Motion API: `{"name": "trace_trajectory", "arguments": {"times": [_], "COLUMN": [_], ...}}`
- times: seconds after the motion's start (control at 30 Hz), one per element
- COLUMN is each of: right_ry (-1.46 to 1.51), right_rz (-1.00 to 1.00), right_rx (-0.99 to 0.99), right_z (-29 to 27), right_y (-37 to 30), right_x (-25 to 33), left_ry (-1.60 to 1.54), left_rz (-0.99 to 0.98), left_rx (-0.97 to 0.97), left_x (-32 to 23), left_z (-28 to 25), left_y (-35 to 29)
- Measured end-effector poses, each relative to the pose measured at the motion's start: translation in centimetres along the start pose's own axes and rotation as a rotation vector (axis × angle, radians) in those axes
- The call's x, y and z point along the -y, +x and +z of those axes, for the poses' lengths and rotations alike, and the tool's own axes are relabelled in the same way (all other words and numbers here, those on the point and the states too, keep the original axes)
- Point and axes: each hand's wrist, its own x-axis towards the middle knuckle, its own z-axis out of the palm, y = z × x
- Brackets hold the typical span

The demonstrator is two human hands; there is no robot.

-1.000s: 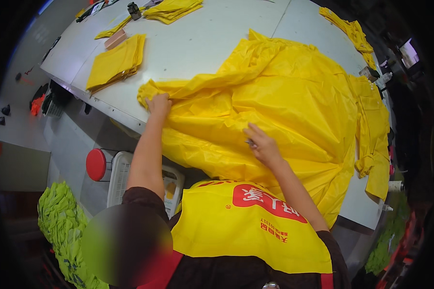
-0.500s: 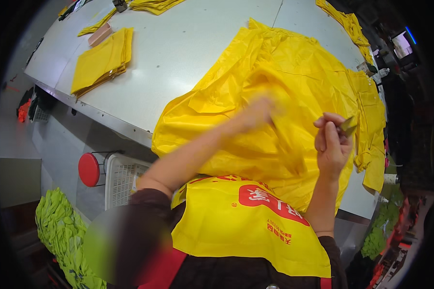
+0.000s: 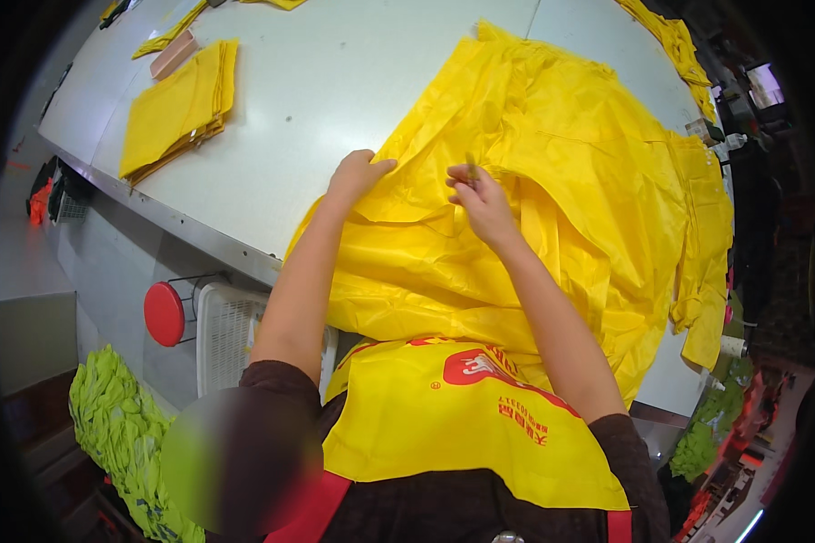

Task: The person folds a yellow raincoat on a white table, smoothing the fabric and aligning edges. They use scissors to trim loose threads and then fold the garment into a compact rectangle.

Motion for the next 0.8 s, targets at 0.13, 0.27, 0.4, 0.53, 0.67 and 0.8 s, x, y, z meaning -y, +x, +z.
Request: {"name": "trace_trajectory", "arguments": {"times": [0.13, 0.27, 0.4, 0.53, 0.67, 0.8], "right_ry": [-0.631, -0.953, -0.783, -0.85, -0.981, -1.026], "right_rz": [-0.256, -0.416, -0.306, -0.413, -0.633, -0.609], "right_rx": [0.021, -0.037, -0.059, 0.349, 0.547, 0.486], "right_z": [-1.5, -4.7, -4.3, -1.8, 0.6, 0.4], "right_y": [2.5, 2.8, 3.2, 1.5, -4.2, -5.1], "right_x": [-5.9, -8.9, -7.5, -4.8, -5.5, -5.0], "left_ry": [-0.159, 0.298, 0.353, 0.362, 0.301, 0.045], "left_rz": [0.197, 0.058, -0.002, 0.219, 0.397, 0.508], "left_rx": [-0.469, -0.734, -0.764, -1.011, -0.941, -0.571], "left_x": [5.1, 8.9, 7.1, 8.5, 7.1, 5.3], "left_z": [-1.3, -4.4, -3.8, -4.0, -4.3, -2.1], "left_y": [4.4, 5.6, 5.9, 6.0, 3.3, -0.9]}}
